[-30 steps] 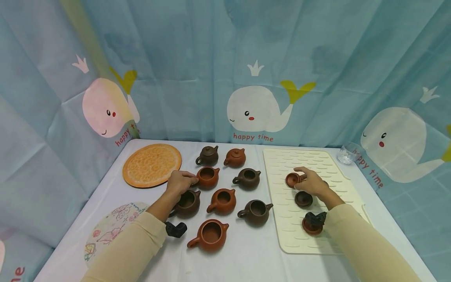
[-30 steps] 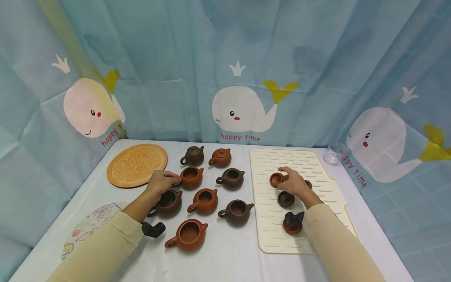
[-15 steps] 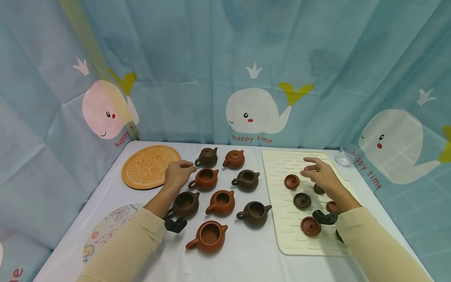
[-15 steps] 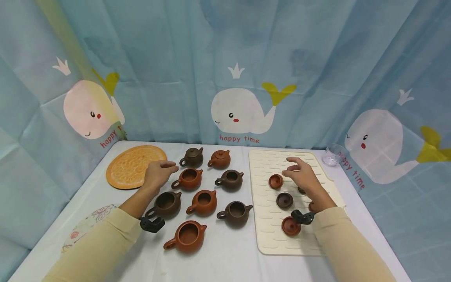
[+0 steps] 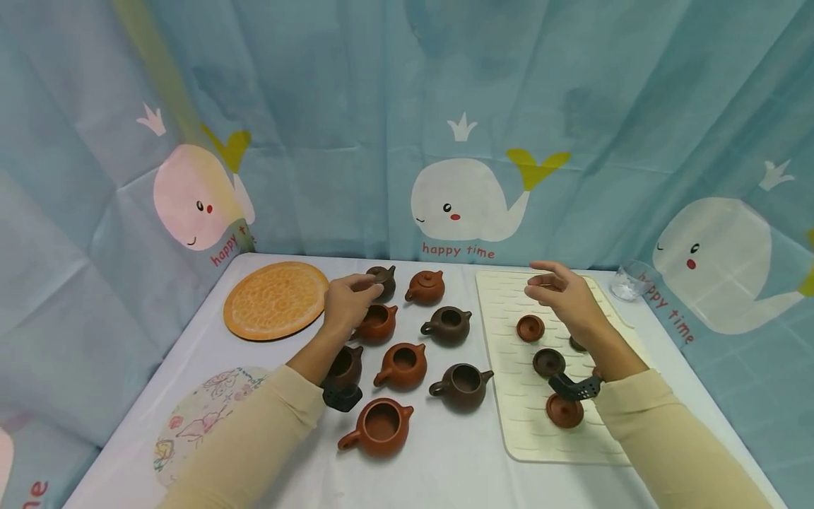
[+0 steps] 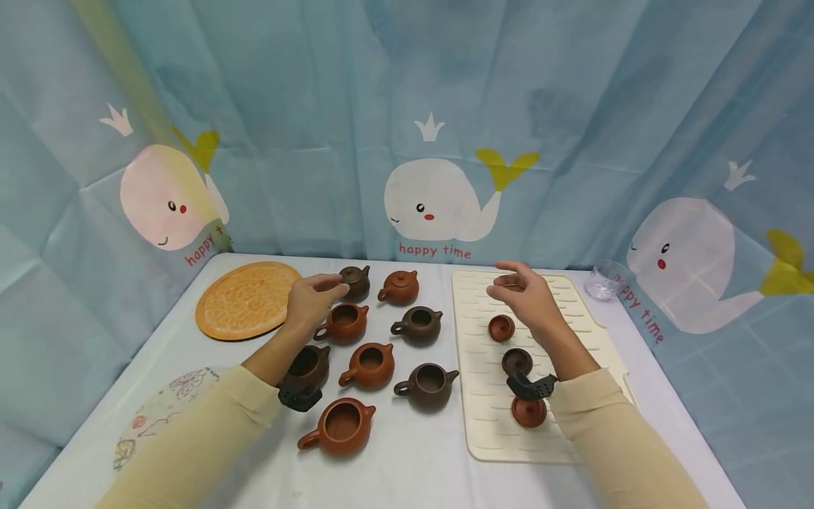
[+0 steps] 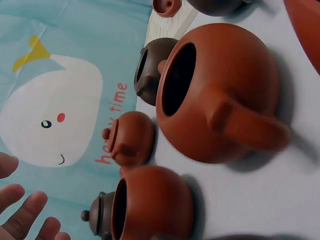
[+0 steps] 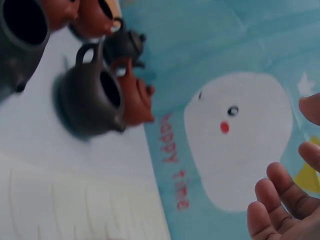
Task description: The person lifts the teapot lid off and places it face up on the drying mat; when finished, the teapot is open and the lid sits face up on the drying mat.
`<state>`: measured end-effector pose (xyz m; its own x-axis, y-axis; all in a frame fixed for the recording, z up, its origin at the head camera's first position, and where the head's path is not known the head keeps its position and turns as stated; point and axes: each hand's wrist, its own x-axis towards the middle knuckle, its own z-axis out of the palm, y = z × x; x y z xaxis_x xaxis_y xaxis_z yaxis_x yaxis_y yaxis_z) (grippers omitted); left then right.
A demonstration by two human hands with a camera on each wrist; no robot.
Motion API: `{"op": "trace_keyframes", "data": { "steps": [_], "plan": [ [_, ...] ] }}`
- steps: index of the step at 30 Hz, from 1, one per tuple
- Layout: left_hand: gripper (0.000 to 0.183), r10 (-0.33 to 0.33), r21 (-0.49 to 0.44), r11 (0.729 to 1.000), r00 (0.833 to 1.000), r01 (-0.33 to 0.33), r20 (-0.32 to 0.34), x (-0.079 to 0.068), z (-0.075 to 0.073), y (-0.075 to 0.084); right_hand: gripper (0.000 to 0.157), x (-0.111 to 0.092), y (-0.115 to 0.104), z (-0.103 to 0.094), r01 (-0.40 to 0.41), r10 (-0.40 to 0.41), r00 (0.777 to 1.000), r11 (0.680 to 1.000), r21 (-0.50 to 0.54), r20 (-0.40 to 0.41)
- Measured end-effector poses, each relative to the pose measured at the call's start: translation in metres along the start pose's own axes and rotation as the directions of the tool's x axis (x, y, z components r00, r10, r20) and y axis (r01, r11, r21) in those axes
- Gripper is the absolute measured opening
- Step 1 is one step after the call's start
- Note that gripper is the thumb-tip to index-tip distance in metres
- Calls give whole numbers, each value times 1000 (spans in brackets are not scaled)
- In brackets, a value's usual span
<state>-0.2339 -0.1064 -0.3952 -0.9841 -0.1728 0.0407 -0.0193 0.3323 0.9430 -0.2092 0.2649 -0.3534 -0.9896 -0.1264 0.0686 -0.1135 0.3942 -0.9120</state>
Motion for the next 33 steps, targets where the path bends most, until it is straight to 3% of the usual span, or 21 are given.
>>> {"op": "trace_keyframes", "data": {
  "steps": [11, 19, 26, 33],
  "plan": [
    [34, -44, 80, 996, 999, 43, 9, 13, 28, -12, 55, 25, -10, 32, 32, -34, 999, 998, 61, 35],
    [31, -4, 123, 992, 1000, 1, 25, 27, 42, -11, 54, 48, -11, 50, 25, -29, 994, 999, 45, 106],
    [30, -16, 200, 980, 998, 3, 66, 41, 54, -13, 54, 68, -5, 67, -2, -4, 993, 999, 49, 118],
    [29, -46, 218, 976, 997, 30, 68, 51, 65, -16, 50, 88, 4, 90, -12, 6, 994, 999, 52, 113]
  ]
}}
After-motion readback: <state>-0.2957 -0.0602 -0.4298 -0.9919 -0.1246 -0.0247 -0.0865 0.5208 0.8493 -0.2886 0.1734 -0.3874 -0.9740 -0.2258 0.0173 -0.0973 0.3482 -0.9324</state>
